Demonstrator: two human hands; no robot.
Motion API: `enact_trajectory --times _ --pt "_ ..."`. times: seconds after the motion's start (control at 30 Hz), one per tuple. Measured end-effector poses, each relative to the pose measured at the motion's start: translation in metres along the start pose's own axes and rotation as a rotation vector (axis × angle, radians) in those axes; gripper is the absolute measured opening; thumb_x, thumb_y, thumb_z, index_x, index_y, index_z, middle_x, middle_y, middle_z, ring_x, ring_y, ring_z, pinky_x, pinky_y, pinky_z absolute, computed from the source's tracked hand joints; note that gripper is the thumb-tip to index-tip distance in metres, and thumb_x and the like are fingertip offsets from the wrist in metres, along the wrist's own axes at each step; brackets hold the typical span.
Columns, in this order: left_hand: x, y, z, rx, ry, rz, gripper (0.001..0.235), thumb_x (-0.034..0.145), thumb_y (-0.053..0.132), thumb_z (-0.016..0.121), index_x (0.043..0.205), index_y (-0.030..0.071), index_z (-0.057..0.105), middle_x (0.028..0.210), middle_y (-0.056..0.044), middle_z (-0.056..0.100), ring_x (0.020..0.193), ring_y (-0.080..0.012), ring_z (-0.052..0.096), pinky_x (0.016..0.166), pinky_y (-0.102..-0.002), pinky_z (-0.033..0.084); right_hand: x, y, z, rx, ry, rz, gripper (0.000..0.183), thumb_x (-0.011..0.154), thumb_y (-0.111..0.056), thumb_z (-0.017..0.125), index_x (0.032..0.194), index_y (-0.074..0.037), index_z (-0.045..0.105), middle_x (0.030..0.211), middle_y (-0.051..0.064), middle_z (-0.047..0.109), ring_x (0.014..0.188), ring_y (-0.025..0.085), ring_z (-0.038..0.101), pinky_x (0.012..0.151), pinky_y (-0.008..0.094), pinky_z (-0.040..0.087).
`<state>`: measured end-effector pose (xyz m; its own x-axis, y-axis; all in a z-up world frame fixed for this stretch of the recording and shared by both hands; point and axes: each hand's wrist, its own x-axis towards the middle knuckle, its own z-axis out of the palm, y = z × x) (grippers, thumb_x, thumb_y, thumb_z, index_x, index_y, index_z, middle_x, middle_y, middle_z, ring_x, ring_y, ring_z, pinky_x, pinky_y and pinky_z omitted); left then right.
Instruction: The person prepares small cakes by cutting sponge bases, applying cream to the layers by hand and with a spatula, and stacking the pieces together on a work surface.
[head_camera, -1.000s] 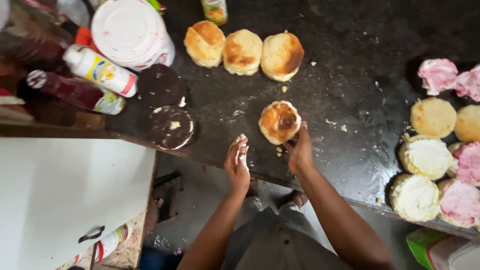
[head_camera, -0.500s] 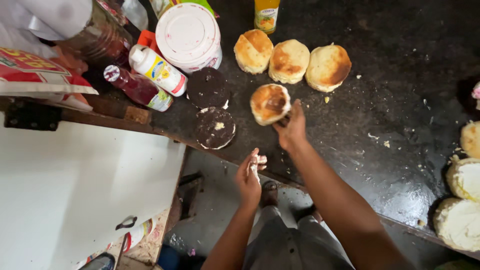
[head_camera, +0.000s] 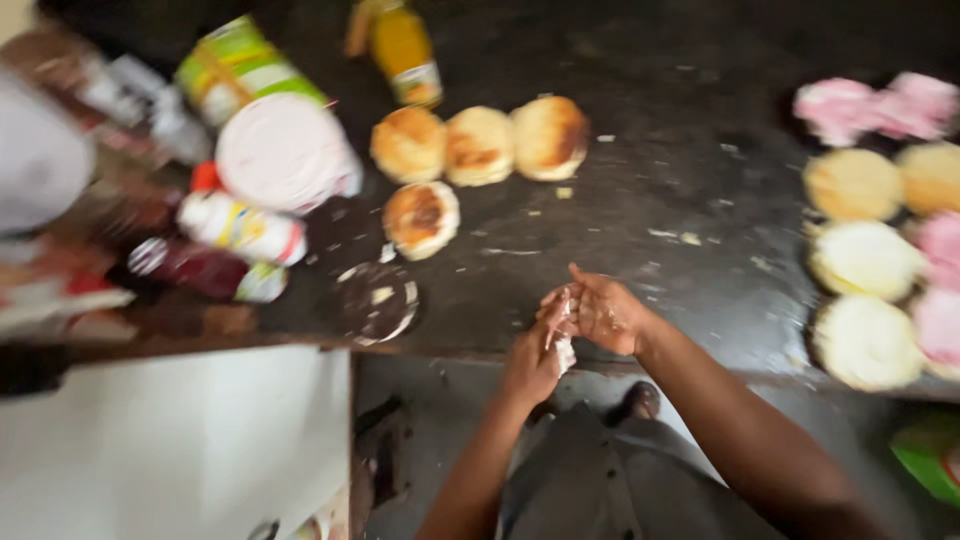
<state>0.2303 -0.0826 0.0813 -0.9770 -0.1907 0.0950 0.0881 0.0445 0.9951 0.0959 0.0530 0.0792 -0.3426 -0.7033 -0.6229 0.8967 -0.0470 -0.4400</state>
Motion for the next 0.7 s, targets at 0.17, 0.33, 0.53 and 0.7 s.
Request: enact_trajectory --times 0.17,0.33,0.53,0.7 --pt "0.03 0.061 0.073 0.814 -0.396 -0.079 0.068 0.096 0.049 0.058 0.154 0.015 0.047 0.095 -0.025 0.072 0.084 -0.0449 0.068 0.072 -0.054 0.053 -0.123 -0.016 -0.093 0.132 0.094 -0.347 0.047 0.111 -0.04 0.044 0.107 0.002 0.065 0.1 0.017 0.073 0.094 0.029 0.07 0.089 0.042 0.054" --pt "0.046 0.017 0.153 0.475 -0.384 -0.013 0.046 0.1 0.036 0.055 0.138 0.011 0.063 0.113 -0.023 0.072 0.09 -0.0376 0.073 0.074 -0.044 0.056 -0.322 -0.049 -0.171 0.066 0.26 -1.007 0.043 0.113 -0.036 0.048 0.119 0.003 0.065 0.117 0.021 0.069 0.105 0.034 0.067 0.095 0.051 0.052" --pt "0.062 -0.042 0.282 -0.189 -0.345 -0.338 0.041 0.105 0.033 0.052 0.136 0.006 0.058 0.121 -0.008 0.075 0.112 -0.0129 0.072 0.085 -0.029 0.059 -0.417 -0.087 -0.348 -0.038 -0.016 -1.474 0.049 0.085 -0.022 0.079 0.13 -0.005 0.066 0.134 0.015 0.071 0.115 0.04 0.072 0.097 0.057 0.058" --pt "0.086 -0.076 0.378 0.125 -0.163 -0.352 0.063 0.1 0.042 0.057 0.149 0.003 0.053 0.11 -0.015 0.077 0.1 -0.0235 0.071 0.086 -0.029 0.055 -0.39 -0.051 -0.479 -0.283 1.214 -0.703 0.03 0.107 -0.026 0.061 0.122 0.0 0.066 0.096 0.014 0.069 0.074 0.022 0.062 0.062 0.037 0.048"
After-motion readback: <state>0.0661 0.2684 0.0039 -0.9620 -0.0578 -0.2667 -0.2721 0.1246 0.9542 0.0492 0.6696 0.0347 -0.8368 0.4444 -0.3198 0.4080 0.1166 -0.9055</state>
